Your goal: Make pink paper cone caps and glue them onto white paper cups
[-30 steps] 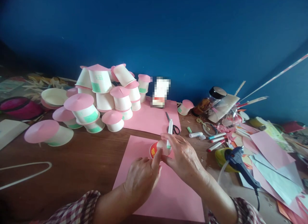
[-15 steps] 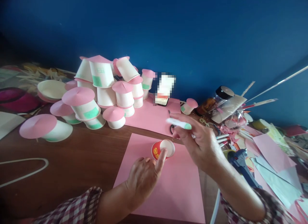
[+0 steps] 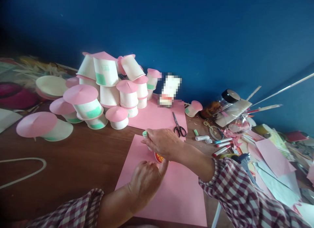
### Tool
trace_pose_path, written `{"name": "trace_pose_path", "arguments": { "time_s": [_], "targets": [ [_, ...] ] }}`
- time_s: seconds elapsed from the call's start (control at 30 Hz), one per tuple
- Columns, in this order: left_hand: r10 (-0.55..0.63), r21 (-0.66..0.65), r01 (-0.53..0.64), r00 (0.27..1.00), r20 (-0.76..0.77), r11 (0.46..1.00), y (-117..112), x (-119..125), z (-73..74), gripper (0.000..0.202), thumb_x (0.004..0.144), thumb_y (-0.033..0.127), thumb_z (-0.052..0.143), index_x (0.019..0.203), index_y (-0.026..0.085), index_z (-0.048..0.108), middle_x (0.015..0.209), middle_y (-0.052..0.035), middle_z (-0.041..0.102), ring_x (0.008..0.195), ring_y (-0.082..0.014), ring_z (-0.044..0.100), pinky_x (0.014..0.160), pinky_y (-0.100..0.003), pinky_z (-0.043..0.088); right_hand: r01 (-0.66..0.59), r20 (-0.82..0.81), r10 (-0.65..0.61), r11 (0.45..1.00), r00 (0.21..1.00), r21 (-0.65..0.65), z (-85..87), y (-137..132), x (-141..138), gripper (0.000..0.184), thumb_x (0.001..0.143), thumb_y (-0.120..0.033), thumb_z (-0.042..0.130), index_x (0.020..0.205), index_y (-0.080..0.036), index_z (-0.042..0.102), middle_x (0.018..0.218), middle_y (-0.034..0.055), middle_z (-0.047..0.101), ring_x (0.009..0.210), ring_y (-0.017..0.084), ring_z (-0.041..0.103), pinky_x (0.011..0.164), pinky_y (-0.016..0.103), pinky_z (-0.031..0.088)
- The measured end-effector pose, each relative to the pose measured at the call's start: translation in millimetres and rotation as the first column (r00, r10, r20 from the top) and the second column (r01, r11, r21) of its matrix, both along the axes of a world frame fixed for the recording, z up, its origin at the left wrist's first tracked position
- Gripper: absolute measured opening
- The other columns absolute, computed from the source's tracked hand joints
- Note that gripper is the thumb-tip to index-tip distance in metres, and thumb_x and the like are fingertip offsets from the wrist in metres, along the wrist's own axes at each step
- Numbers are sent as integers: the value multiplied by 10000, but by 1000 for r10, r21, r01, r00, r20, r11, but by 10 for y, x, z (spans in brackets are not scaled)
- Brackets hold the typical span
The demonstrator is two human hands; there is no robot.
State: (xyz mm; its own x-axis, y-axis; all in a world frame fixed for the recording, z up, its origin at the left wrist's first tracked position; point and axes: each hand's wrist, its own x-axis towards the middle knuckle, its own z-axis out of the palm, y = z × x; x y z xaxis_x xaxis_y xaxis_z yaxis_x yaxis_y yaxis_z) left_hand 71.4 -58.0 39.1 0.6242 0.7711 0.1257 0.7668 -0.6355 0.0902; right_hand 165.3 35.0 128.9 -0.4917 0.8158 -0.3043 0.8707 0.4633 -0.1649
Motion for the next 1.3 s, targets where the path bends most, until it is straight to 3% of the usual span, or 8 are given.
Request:
{"name": "trace_pose_path", "arguments": {
  "time_s": [0.17, 0.4, 0.6, 0.9, 1.3],
  "targets": [
    [-12, -11, 13, 1000, 23, 1000, 6, -6, 8, 531, 722, 82, 574, 1231, 208, 488, 540, 16, 576, 497, -146, 561, 503, -262, 363, 8, 9, -8, 998, 1000, -65, -24, -25, -36, 320, 963, -396, 384, 759, -188, 516, 674, 5, 591, 540, 115, 517, 509, 228, 294],
    [-20, -86, 22, 999, 28, 996, 52, -16, 76, 468, 738, 46, 547, 1181, 194, 508, 552, -2, 604, 491, -171, 588, 487, -270, 377, -57, 22, 57, 998, 998, -30, -53, -29, -13, 303, 960, -398, 395, 762, -196, 502, 652, -16, 563, 500, 108, 467, 476, 240, 220],
    [-30, -84, 32, 999, 24, 996, 55, -16, 45, 495, 757, 74, 545, 1231, 187, 458, 561, 7, 603, 501, -158, 597, 486, -252, 388, -100, 76, 103, 994, 992, -40, -74, -12, -18, 288, 966, -396, 379, 819, -188, 513, 701, -3, 574, 522, 108, 475, 480, 249, 204],
    [-46, -81, 48, 999, 25, 996, 57, -30, 69, 524, 762, 59, 513, 1267, 163, 420, 575, 11, 614, 503, -157, 600, 491, -257, 417, -99, 49, 102, 994, 994, -55, -144, 1, 5, 316, 969, -404, 359, 763, -191, 468, 659, -17, 532, 489, 90, 420, 491, 244, 197],
    [-33, -34, 33, 999, 23, 999, 49, -18, 26, 560, 751, 74, 534, 1290, 151, 403, 568, 9, 608, 505, -152, 598, 502, -248, 425, -121, 21, 124, 988, 992, -98, -119, 38, -38, 275, 937, -409, 454, 764, -197, 479, 659, -14, 583, 539, 113, 501, 504, 240, 215]
  ]
}}
